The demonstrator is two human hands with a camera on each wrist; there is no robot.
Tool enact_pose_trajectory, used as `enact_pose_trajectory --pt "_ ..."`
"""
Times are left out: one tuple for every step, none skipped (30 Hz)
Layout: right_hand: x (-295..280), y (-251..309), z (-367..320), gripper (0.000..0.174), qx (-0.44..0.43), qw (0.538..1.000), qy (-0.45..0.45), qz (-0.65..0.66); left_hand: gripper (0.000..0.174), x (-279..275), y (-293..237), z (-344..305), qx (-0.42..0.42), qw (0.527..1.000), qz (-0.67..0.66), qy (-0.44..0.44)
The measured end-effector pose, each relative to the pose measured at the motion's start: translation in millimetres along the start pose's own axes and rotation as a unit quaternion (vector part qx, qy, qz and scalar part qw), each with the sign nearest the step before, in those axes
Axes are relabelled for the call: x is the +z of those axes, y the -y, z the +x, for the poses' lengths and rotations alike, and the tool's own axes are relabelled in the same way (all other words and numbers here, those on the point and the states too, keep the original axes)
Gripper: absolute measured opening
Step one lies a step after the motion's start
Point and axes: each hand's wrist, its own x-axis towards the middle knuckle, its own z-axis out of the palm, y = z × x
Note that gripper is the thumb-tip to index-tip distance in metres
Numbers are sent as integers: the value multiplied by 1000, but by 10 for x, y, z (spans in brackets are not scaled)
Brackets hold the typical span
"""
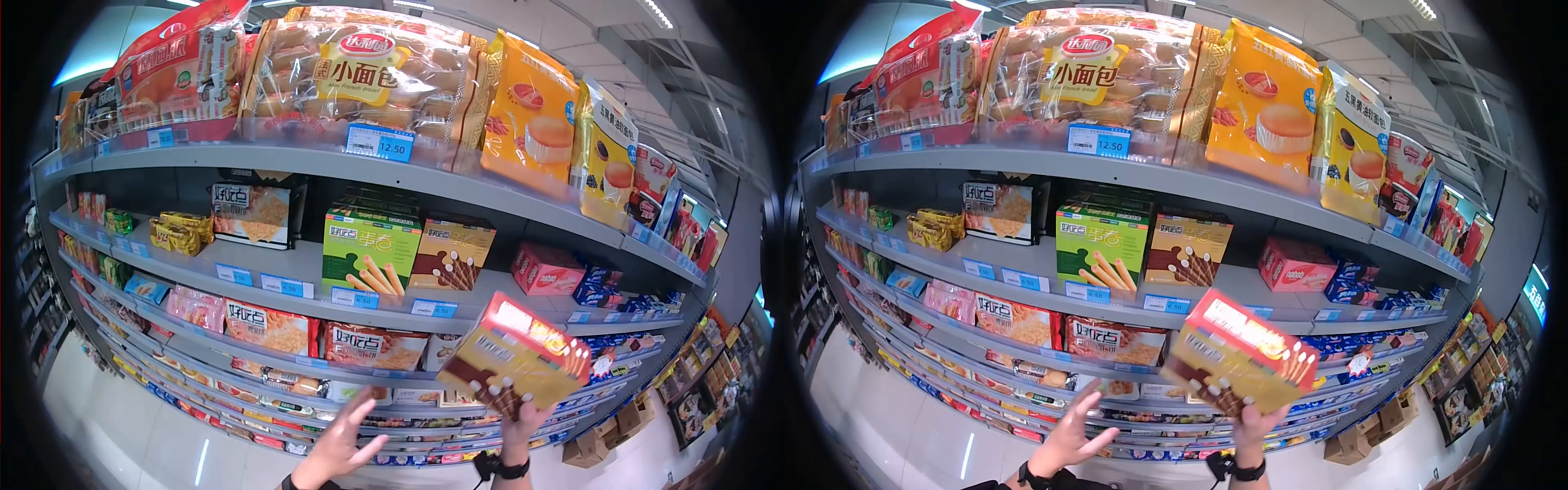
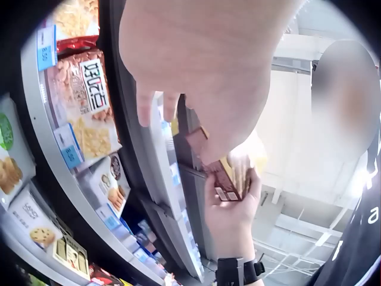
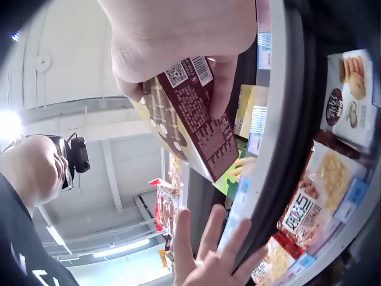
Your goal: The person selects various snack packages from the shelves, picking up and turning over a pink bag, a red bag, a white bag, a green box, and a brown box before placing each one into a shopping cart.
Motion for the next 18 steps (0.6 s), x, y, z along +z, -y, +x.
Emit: enact_pose_trajectory --pt "-92 -78 168 89 -6 1000 1 -25 88 -62 115 -52 -13 999 31 3" --pt "-100 -125 367 82 -17 998 -5 -55 85 -107 187 -84 -26 999 42 -7" --pt "-32 -151 585 76 -27 996 -12 -84 85 -149 226 -104 -27 999 42 -4" --pt "115 -132 789 69 -52 996 24 -70 83 -191 250 -127 -58 996 70 -8" --pt "271 -105 993 62 -76 994 58 -56 82 -223 276 -151 -89 991 99 -11" --pt "394 -103 1181 60 -63 992 92 -66 80 -227 340 -173 -83 991 99 -23" --pt "484 -110 1331 58 -50 988 127 -76 80 -226 383 -193 -84 991 99 -19" --pt "515 -183 1445 58 -48 988 123 -77 78 -230 423 -207 -90 990 107 -30" --pt "526 -313 1551 57 -22 988 147 -45 76 -247 458 -205 -94 988 116 -41" --pt "562 -401 1619 56 4 985 171 -12 76 -263 466 -188 -94 988 117 -38" --pt "605 -445 1652 56 4 986 168 -12 70 -269 450 -166 -118 986 111 -42" --pt "652 -476 1675 56 25 981 194 -10 64 -277 448 -144 -141 983 103 -46" --pt "693 -505 1695 56 46 974 220 -9 64 -290 466 -131 -140 984 103 -43" --pt "740 -535 1712 56 42 967 246 -44 62 -300 490 -121 -152 982 103 -36" --pt "798 -540 1714 56 41 968 243 -47 60 -302 518 -108 -163 981 103 -31" --pt "880 -512 1701 57 47 963 256 -73 56 -297 545 -98 -172 980 90 -35" --pt "926 -486 1699 58 54 957 268 -99 56 -293 591 -105 -169 981 88 -32" --pt "928 -470 1716 58 62 949 287 -116 57 -287 646 -119 -166 981 99 -22"
